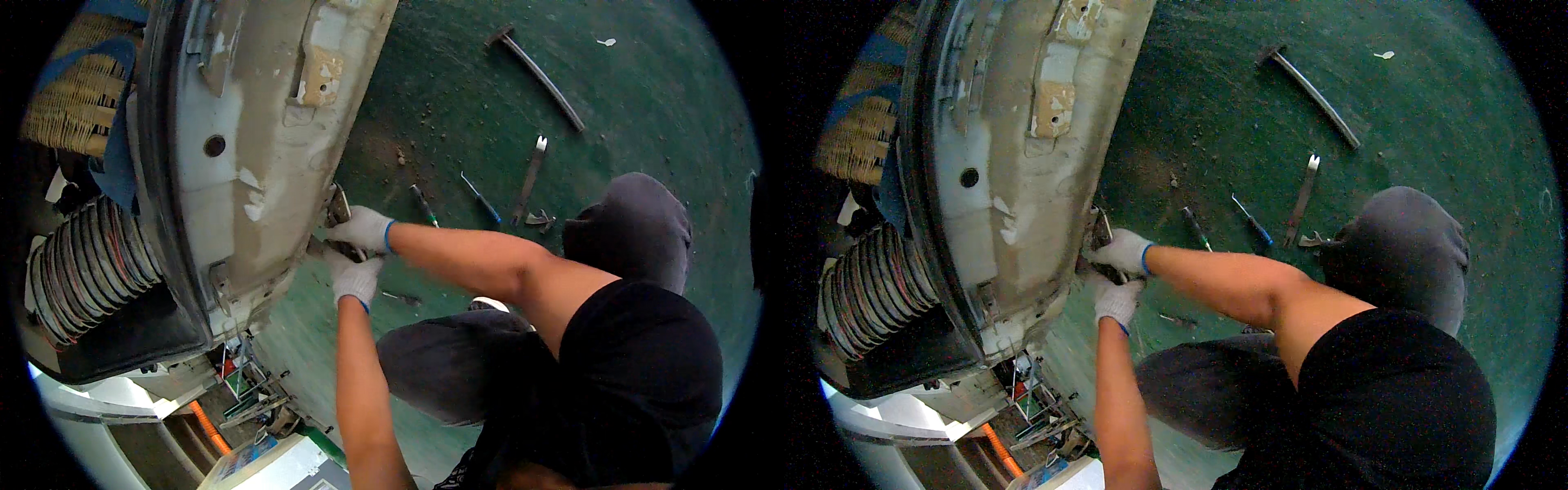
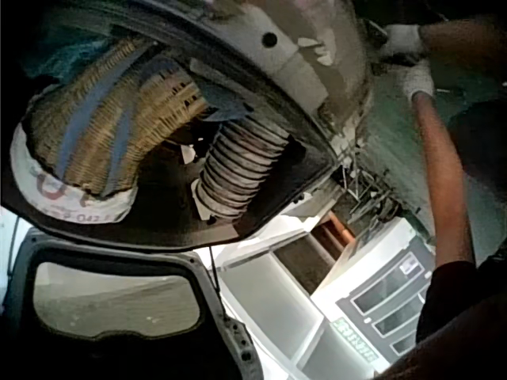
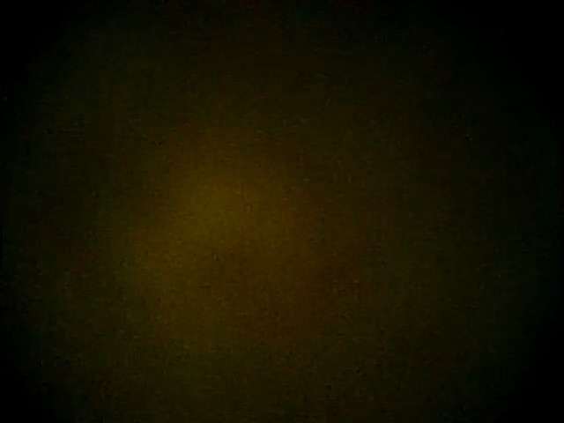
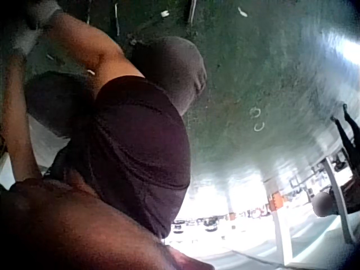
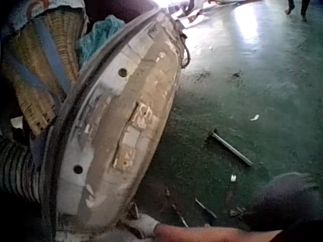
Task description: The person kneels under a vehicle and uses a hammer and pry bar to remove a metal panel from the undercarriage. They repeatedly strike the panel and pry at its edges to detach it from the vehicle frame.
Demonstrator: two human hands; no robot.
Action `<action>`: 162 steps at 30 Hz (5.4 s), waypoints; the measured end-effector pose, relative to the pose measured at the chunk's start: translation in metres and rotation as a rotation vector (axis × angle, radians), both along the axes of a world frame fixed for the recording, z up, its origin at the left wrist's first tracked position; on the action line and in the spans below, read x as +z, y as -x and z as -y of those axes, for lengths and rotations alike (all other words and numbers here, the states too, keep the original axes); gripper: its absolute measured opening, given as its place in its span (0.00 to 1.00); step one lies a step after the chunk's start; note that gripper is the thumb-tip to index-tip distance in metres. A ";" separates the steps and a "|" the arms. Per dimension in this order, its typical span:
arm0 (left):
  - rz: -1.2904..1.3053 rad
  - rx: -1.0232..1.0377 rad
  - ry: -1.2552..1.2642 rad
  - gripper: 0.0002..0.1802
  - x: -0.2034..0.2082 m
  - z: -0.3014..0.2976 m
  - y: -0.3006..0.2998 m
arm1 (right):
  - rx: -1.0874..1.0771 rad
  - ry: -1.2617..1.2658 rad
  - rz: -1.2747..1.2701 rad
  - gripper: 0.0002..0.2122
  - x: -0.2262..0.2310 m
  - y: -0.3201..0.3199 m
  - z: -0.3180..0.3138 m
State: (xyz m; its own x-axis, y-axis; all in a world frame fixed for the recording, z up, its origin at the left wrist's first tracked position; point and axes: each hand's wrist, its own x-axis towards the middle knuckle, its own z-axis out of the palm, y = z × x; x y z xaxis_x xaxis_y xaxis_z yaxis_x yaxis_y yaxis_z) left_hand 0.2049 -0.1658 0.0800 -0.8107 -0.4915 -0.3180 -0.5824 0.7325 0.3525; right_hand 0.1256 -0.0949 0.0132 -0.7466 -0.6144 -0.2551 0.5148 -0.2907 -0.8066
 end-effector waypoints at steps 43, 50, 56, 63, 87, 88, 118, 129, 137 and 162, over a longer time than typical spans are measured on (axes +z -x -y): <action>0.131 0.104 -0.112 0.49 0.010 -0.047 0.017 | 0.259 -0.292 -0.185 0.20 -0.003 0.032 -0.026; 0.107 0.294 -0.132 0.51 0.016 -0.115 0.050 | 0.440 -0.245 -0.423 0.17 -0.024 0.072 -0.042; 0.192 -0.116 -0.234 0.47 0.039 -0.007 0.026 | -0.159 -0.075 0.033 0.22 -0.001 0.008 0.015; -0.003 0.060 -0.154 0.40 -0.002 -0.059 0.032 | 0.038 -0.353 -0.803 0.16 -0.036 0.036 -0.013; -0.046 0.246 -0.242 0.35 -0.011 -0.077 0.037 | 0.455 -0.226 -0.465 0.21 -0.005 0.072 -0.044; -0.008 0.127 -0.228 0.40 -0.007 -0.070 0.031 | 0.351 -0.313 -0.666 0.21 -0.015 0.060 -0.035; -0.137 0.382 -0.364 0.24 -0.025 -0.078 0.046 | 0.395 -0.228 -0.411 0.18 -0.021 0.079 -0.044; 0.156 -0.097 -0.052 0.41 -0.004 0.013 0.035 | -0.460 -0.014 0.021 0.22 -0.015 0.005 0.037; -0.050 0.335 -0.352 0.25 -0.026 -0.089 0.045 | 0.492 -0.175 -1.066 0.15 -0.042 0.092 -0.034; -0.137 -0.030 -0.257 0.33 -0.025 -0.011 0.025 | 0.313 -0.173 -0.216 0.16 -0.035 0.048 -0.017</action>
State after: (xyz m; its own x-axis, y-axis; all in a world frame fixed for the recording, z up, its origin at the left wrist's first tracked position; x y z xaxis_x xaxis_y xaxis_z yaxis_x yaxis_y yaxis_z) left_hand 0.1799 -0.1548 0.0548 -0.8675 -0.3843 -0.3157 -0.4962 0.6252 0.6025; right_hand 0.0772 -0.0777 -0.0218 -0.5781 -0.7821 -0.2326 0.3700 0.0028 -0.9290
